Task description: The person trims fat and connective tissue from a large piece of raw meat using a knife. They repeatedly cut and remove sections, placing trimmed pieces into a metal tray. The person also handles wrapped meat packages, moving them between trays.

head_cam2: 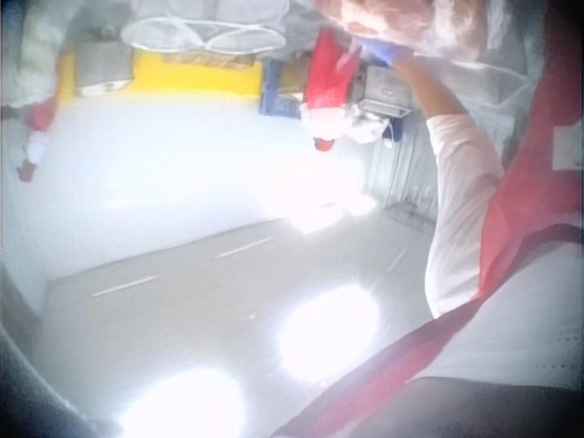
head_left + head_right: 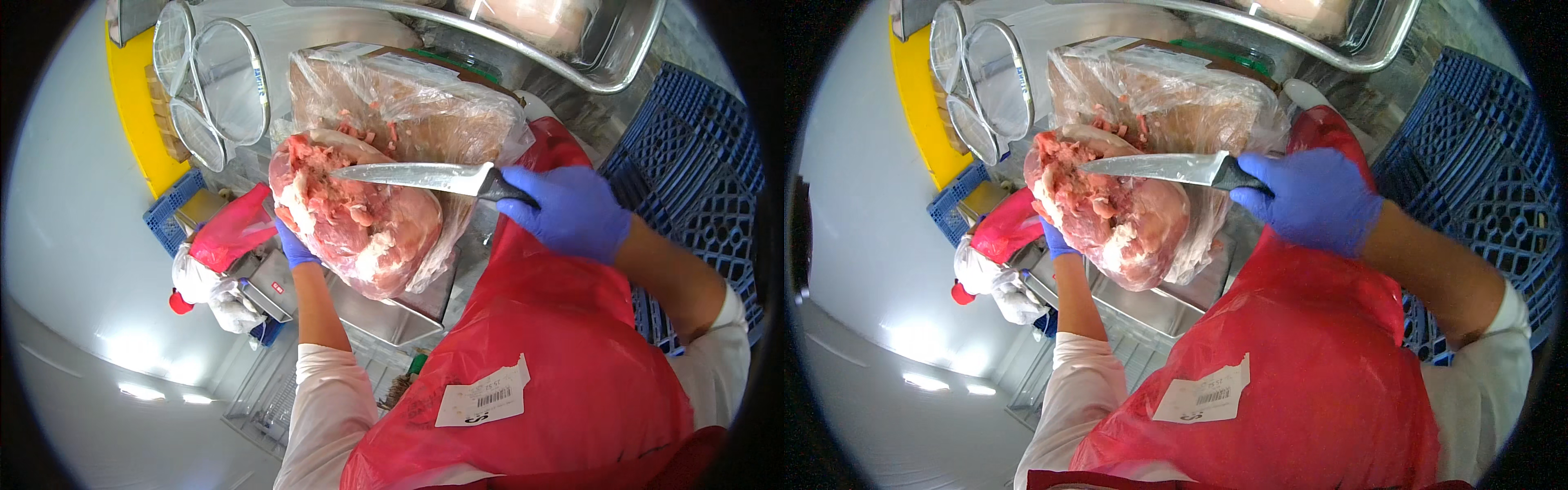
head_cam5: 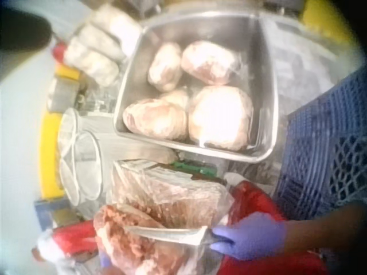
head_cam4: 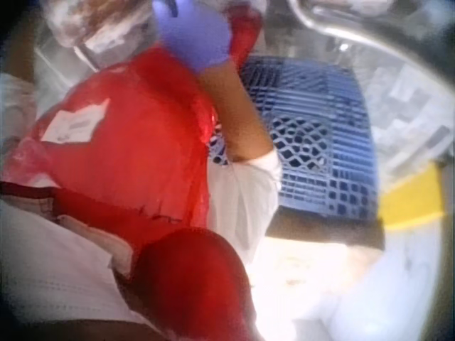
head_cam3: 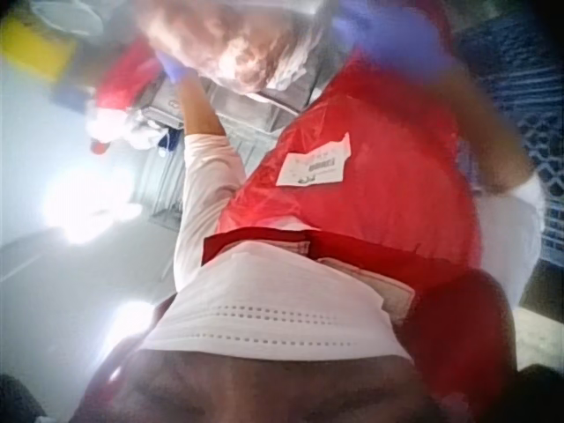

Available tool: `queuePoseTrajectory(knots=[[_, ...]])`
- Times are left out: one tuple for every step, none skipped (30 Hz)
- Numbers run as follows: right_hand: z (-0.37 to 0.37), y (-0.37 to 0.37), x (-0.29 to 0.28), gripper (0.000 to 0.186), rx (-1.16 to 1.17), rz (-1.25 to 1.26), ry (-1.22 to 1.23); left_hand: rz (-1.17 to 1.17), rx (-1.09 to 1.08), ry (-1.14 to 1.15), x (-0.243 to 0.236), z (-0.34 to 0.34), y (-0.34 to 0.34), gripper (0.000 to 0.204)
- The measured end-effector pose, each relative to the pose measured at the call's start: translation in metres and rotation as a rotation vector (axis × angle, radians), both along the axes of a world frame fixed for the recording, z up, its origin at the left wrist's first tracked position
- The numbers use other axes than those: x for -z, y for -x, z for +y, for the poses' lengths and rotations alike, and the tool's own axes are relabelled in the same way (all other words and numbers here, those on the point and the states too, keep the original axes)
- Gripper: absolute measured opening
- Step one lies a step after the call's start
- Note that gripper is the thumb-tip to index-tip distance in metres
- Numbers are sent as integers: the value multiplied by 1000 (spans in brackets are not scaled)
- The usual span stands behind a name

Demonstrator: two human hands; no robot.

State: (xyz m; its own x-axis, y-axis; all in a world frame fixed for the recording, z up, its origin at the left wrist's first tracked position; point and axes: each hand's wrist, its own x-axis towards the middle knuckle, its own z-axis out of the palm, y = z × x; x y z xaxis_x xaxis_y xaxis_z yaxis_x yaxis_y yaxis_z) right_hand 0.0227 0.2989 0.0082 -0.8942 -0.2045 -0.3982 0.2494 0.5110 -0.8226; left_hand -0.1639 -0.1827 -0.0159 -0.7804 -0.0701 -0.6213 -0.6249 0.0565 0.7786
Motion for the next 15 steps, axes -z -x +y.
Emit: queuePoseTrajectory(knots=[[17, 7, -12, 38, -39, 47, -76, 26, 40, 30, -6, 9, 2, 40], [27, 17, -23, 38, -75, 69, -134, 53, 78, 65, -13, 17, 4, 39], [30, 32, -34, 38, -118, 93, -189, 58, 93, 95, -13, 13, 6, 40], [32, 45, -45, 38, -159, 119, -245, 63, 109, 124, -12, 9, 8, 41], [35, 55, -56, 37, -193, 133, -256, 54, 100, 89, -3, -14, 12, 42], [35, 65, -68, 37, -234, 148, -265, 43, 85, 57, 1, -29, 11, 44], [36, 69, -74, 36, -257, 152, -280, 16, 88, 63, -2, -13, 18, 43], [36, 74, -76, 36, -264, 170, -282, -11, 91, 70, -6, 4, 24, 42], [37, 76, -76, 36, -272, 193, -279, -18, 98, 87, -8, 7, 25, 42], [37, 77, -75, 37, -282, 216, -276, -28, 102, 102, -8, 10, 26, 42], [36, 76, -69, 37, -297, 180, -273, -22, 113, 122, -4, -1, 23, 43], [34, 75, -57, 38, -310, 146, -270, -28, 101, 101, 0, -7, 22, 43], [31, 71, -45, 39, -328, 117, -266, -30, 82, 79, 2, -14, 18, 43], [24, 58, -30, 37, -277, 142, -191, -46, 36, 17, 3, -21, 12, 43], [12, 37, -10, 36, -219, 164, -119, -63, -2, -48, 5, -23, 9, 43]])
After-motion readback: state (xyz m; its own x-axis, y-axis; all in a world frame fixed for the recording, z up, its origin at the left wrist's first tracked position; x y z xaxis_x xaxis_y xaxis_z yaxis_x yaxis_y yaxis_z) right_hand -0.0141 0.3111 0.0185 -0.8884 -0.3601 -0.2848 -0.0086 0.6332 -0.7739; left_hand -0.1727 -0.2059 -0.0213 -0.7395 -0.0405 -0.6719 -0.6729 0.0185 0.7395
